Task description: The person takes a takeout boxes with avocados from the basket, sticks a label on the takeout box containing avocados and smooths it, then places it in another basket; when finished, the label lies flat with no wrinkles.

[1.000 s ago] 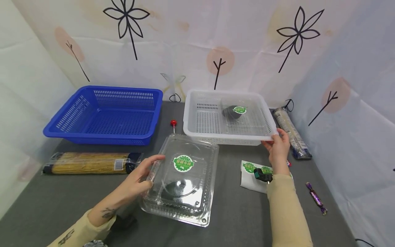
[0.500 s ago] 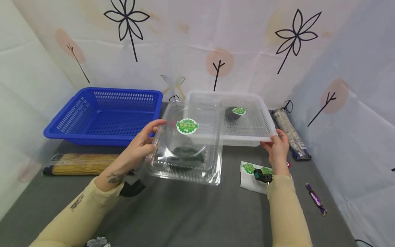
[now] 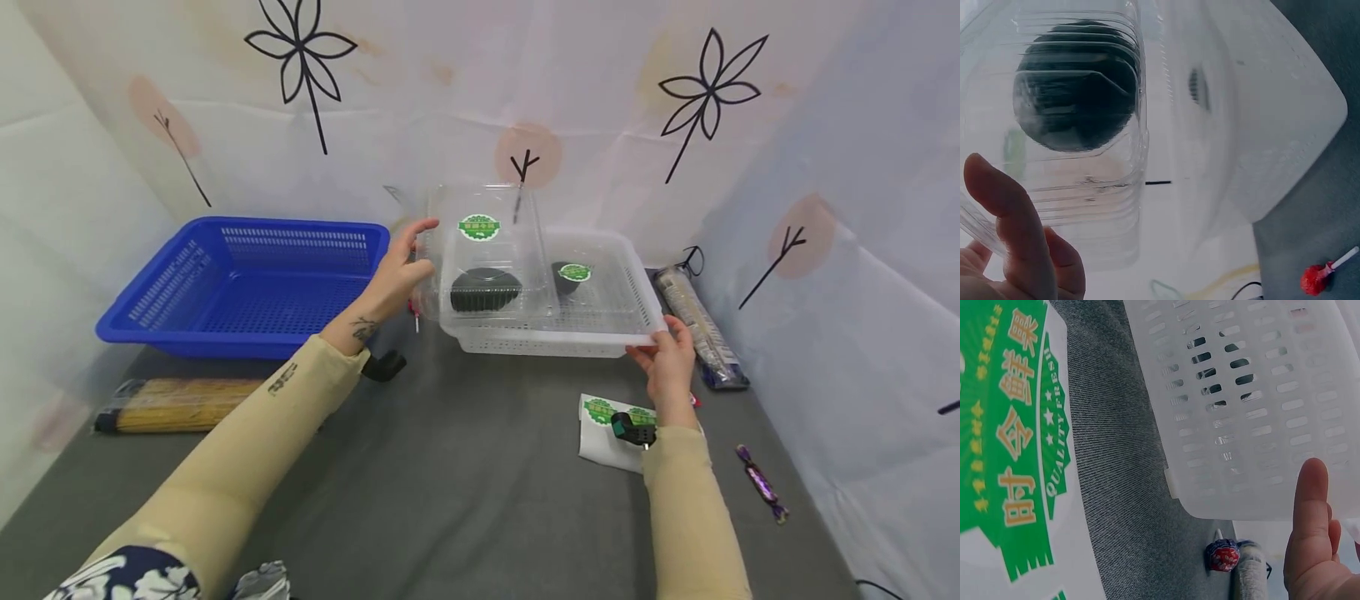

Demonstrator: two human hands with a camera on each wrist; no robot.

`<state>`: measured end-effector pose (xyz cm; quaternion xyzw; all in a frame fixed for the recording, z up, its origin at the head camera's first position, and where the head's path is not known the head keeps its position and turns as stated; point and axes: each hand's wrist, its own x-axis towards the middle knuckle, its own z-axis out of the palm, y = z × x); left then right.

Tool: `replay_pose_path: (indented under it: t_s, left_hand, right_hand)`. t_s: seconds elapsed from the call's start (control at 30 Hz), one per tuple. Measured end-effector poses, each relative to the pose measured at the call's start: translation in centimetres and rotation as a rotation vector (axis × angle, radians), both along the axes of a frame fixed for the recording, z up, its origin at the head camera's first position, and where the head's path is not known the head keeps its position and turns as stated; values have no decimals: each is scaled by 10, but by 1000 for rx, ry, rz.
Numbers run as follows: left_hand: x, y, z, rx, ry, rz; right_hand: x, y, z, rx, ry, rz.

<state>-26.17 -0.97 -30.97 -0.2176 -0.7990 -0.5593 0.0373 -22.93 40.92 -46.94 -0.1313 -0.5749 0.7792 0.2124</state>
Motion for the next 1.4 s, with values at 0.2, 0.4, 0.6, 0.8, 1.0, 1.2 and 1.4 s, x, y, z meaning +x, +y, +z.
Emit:
replay_pose_path:
  t_s: [0.2, 0.4, 0.6, 0.8, 1.0, 1.2, 1.4]
  left_hand:
    - [-22, 10, -14, -43, -19, 2]
    - [-28, 20, -19, -24, -138, -15]
    - [-33, 29, -17, -58, -180, -25]
    - [-37, 32, -18, -54, -237, -26]
    - [-42, 35, -24, -118, -252, 15]
    - [-44, 38, -31, -167, -263, 31]
    - [-44, 42, -36, -237, -291, 57]
  right_hand:
    - [1, -4, 0, -15, 11, 7]
    - [15, -20, 19, -13, -14, 26]
    - [23, -26, 30, -38, -20, 42]
    - [11, -9, 7, 5, 41, 57]
    - [6, -7, 1, 11, 75, 26]
    - [25, -31, 34, -3, 9, 25]
    - [37, -46, 57, -38, -38, 33]
